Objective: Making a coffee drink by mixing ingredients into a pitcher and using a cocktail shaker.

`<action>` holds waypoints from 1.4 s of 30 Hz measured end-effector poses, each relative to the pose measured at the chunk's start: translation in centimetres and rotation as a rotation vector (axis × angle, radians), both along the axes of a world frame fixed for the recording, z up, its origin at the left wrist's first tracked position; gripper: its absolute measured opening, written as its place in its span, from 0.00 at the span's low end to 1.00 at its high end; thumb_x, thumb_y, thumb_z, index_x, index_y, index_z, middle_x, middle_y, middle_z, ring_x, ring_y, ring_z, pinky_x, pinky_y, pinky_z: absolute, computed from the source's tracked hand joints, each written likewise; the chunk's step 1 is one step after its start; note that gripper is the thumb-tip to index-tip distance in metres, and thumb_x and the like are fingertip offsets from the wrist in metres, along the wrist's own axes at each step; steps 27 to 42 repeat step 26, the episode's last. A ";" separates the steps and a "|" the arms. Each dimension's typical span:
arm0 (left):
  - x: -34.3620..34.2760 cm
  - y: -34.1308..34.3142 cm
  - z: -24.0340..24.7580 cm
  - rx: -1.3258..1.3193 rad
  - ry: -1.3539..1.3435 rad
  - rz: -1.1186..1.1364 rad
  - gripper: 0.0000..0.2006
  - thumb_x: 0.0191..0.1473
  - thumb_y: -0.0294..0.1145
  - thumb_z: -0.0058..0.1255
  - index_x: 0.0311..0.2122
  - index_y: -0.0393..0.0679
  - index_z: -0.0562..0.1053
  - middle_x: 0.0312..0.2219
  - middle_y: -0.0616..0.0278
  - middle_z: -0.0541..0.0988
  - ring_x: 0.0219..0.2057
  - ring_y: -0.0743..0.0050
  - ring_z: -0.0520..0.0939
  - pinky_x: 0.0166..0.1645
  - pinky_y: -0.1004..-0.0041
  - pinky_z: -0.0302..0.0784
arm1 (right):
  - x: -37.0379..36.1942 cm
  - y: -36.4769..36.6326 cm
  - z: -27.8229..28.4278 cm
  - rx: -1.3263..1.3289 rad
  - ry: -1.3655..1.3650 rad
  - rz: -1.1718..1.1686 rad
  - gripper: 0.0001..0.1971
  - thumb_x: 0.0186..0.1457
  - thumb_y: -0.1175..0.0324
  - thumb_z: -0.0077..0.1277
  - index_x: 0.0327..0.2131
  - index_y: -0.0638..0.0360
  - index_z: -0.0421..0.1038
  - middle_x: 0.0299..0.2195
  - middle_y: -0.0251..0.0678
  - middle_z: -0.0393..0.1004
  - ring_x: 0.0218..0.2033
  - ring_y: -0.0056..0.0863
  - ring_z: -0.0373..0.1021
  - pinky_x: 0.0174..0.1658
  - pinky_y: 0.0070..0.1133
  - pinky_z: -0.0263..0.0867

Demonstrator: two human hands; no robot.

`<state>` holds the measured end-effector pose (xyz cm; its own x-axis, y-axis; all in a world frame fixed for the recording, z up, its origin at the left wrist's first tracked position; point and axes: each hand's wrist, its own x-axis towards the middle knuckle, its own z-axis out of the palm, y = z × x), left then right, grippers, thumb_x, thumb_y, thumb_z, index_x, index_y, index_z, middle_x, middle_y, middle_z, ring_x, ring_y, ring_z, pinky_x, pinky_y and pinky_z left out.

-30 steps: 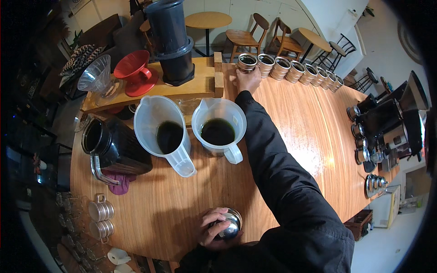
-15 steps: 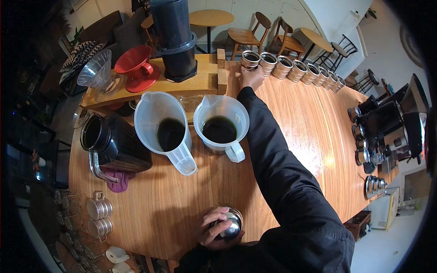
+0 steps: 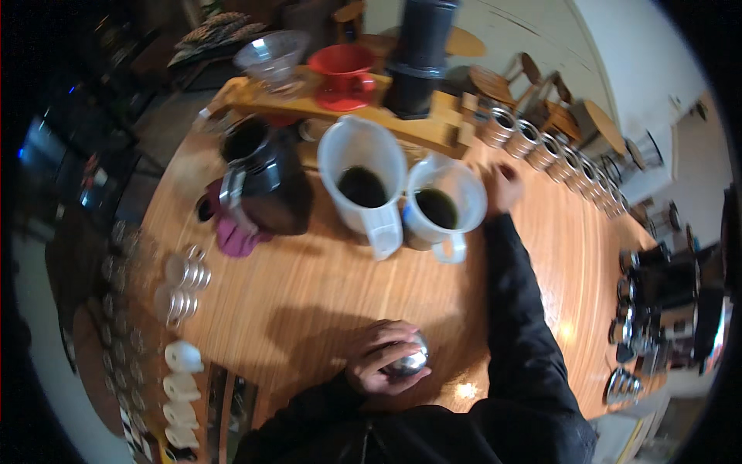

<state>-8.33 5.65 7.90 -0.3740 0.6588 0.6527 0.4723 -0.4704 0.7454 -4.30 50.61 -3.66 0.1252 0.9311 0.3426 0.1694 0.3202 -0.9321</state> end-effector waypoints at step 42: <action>3.7 -7.0 3.7 -0.255 -0.023 0.206 0.19 0.45 0.28 0.63 0.46 0.43 0.78 0.45 0.53 0.80 0.48 0.57 0.81 0.52 0.67 0.77 | 9.4 -43.9 5.5 -0.214 0.067 0.830 0.28 0.51 0.66 0.60 0.54 0.61 0.63 0.48 0.43 0.71 0.49 0.30 0.70 0.51 0.26 0.66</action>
